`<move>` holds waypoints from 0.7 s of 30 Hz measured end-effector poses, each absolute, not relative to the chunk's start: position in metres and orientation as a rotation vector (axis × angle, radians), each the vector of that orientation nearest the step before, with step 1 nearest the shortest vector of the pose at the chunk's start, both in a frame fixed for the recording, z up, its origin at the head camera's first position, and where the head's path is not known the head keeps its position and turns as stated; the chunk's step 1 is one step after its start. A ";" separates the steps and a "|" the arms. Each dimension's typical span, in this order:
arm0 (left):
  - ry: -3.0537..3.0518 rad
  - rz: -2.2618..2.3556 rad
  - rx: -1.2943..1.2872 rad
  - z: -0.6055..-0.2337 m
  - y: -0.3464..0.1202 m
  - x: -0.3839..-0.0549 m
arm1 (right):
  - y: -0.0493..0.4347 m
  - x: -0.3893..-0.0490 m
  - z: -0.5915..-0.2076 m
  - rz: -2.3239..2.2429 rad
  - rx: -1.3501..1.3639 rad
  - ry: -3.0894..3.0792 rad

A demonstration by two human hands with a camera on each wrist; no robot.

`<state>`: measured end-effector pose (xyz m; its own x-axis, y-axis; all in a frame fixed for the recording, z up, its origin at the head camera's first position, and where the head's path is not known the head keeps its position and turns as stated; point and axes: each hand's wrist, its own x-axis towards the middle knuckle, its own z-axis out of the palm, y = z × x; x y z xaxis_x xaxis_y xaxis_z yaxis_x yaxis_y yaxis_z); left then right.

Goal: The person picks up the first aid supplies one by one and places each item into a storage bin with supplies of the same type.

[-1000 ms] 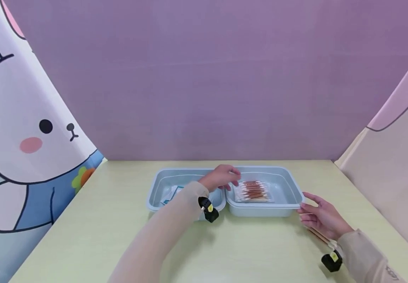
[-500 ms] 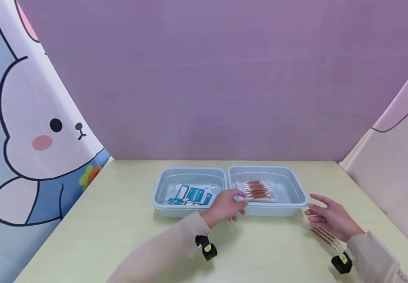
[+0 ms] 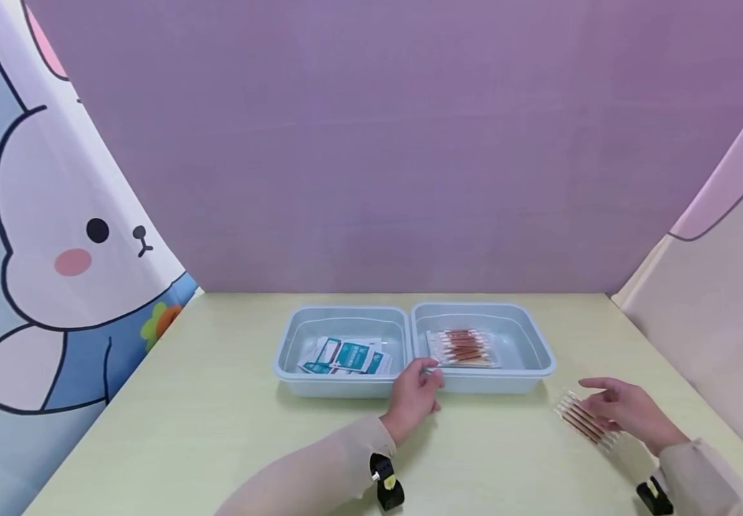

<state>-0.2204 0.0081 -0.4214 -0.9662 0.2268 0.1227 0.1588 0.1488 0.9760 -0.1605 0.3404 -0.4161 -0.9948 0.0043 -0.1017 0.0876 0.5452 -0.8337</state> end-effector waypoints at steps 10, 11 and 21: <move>2.203 2.258 0.159 -0.425 0.022 -0.212 | 0.355 -0.162 -0.427 -0.829 0.046 2.899; 2.190 2.272 0.148 -0.425 0.022 -0.211 | 0.356 -0.161 -0.428 -0.821 0.056 2.887; 2.187 2.347 0.094 -0.423 0.028 -0.208 | 0.359 -0.162 -0.439 -0.783 0.088 2.857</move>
<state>-0.2075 0.0276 -0.4233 -0.9960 -0.0097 0.0891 0.0895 -0.0700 0.9935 -0.1618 0.3589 -0.4390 -0.9825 0.0098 -0.1860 0.1032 0.8598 -0.5002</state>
